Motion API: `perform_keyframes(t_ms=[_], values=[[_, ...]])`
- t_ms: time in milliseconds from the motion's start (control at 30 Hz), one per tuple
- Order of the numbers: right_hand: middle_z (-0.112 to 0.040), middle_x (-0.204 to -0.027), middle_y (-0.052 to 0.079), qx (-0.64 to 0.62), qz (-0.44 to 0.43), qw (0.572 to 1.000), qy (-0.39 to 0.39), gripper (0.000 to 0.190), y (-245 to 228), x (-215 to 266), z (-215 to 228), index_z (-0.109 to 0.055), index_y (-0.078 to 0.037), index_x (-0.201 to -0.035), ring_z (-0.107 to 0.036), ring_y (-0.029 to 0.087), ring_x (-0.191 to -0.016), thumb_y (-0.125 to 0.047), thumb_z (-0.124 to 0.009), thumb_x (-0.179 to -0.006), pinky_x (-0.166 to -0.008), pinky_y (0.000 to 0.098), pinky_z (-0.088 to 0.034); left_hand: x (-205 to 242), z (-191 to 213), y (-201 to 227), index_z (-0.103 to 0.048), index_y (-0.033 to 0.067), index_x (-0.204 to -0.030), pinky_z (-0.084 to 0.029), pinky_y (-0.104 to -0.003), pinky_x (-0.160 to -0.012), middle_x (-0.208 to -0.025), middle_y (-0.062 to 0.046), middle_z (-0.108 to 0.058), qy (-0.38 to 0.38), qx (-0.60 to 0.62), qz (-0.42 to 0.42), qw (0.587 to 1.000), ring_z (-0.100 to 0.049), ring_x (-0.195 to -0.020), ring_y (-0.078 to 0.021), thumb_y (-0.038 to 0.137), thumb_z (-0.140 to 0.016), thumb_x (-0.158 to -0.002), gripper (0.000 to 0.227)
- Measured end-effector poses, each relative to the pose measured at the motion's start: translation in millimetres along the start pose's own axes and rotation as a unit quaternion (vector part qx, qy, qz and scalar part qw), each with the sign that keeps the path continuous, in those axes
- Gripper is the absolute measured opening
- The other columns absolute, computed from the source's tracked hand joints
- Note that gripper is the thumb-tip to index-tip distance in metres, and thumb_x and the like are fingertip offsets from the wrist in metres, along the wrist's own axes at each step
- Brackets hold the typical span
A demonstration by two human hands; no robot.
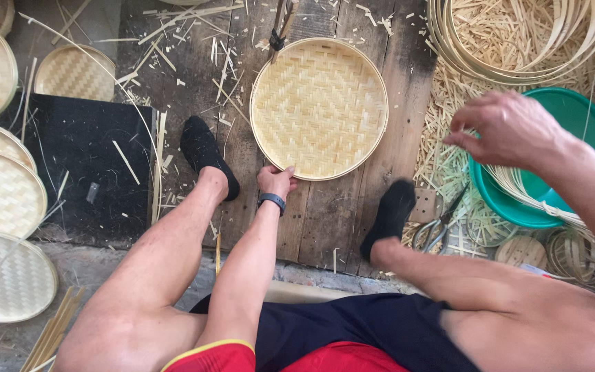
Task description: The person fits a circular bamboo rim onto a woven basket base, secures it by threading bamboo strips through the weave, and applies glue to the joints.
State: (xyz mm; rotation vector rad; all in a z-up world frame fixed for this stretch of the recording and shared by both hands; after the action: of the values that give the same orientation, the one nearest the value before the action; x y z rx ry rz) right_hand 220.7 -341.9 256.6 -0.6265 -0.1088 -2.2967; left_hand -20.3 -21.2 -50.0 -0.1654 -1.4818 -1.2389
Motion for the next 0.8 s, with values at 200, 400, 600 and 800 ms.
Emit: perform_keyframes(t_ms=[200,400,600,800], values=[[-0.075,-0.099,0.008,-0.175,0.109,0.976,0.069,0.033,-59.6,-42.8,-104.0,-0.08,-0.012,-0.096,-0.069,0.027,-0.103,-0.043,-0.068,-0.092,-0.102,0.0447,-0.05,28.3,-32.0,-42.6,-0.061,-0.0103,-0.117,-0.065,-0.039,-0.069,-0.098,-0.02,-0.072,0.002,0.086,0.113,0.99,-0.075,-0.08,-0.0283,0.009,-0.073,-0.091,0.035],[-0.068,-0.09,0.008,-0.223,0.082,0.97,0.055,0.049,-108.1,-122.6,-193.6,-0.076,-0.014,-0.075,-0.058,0.03,-0.104,-0.061,-0.084,-0.064,-0.096,0.0446,-0.039,14.7,-51.5,-77.9,-0.058,-0.0017,-0.113,-0.063,-0.043,-0.073,-0.099,-0.016,-0.071,0.093,0.228,0.15,0.958,-0.071,-0.077,-0.026,0.003,-0.074,-0.09,0.029],[-0.067,-0.084,0.002,-0.249,0.013,0.968,0.01,0.044,-104.4,-139.0,-209.1,-0.073,-0.016,-0.064,-0.056,0.025,-0.102,-0.057,-0.088,-0.057,-0.096,0.0431,-0.033,17.7,-55.0,-80.6,-0.066,-0.0014,-0.11,-0.061,-0.038,-0.07,-0.098,-0.012,-0.073,0.121,0.22,0.18,0.951,-0.071,-0.076,-0.0229,0.006,-0.071,-0.092,0.021],[-0.066,-0.084,0.003,-0.266,0.009,0.962,0.054,0.044,-103.9,-136.5,-214.7,-0.072,-0.014,-0.065,-0.057,0.026,-0.101,-0.054,-0.09,-0.057,-0.097,0.0419,-0.035,15.2,-56.7,-77.7,-0.064,-0.0066,-0.111,-0.06,-0.035,-0.06,-0.095,-0.016,-0.073,0.165,0.175,0.198,0.95,-0.07,-0.071,-0.0225,0.006,-0.069,-0.093,0.023]])
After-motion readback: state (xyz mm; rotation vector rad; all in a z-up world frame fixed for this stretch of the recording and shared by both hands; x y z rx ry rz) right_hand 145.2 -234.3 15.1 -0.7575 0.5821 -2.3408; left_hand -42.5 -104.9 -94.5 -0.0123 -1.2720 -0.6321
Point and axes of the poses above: each hand's wrist, its own x-axis away from the middle knuckle, its own z-axis out of the back of the hand, y = z × x, the point moved 7 cm from there along -x, towards the middle knuckle
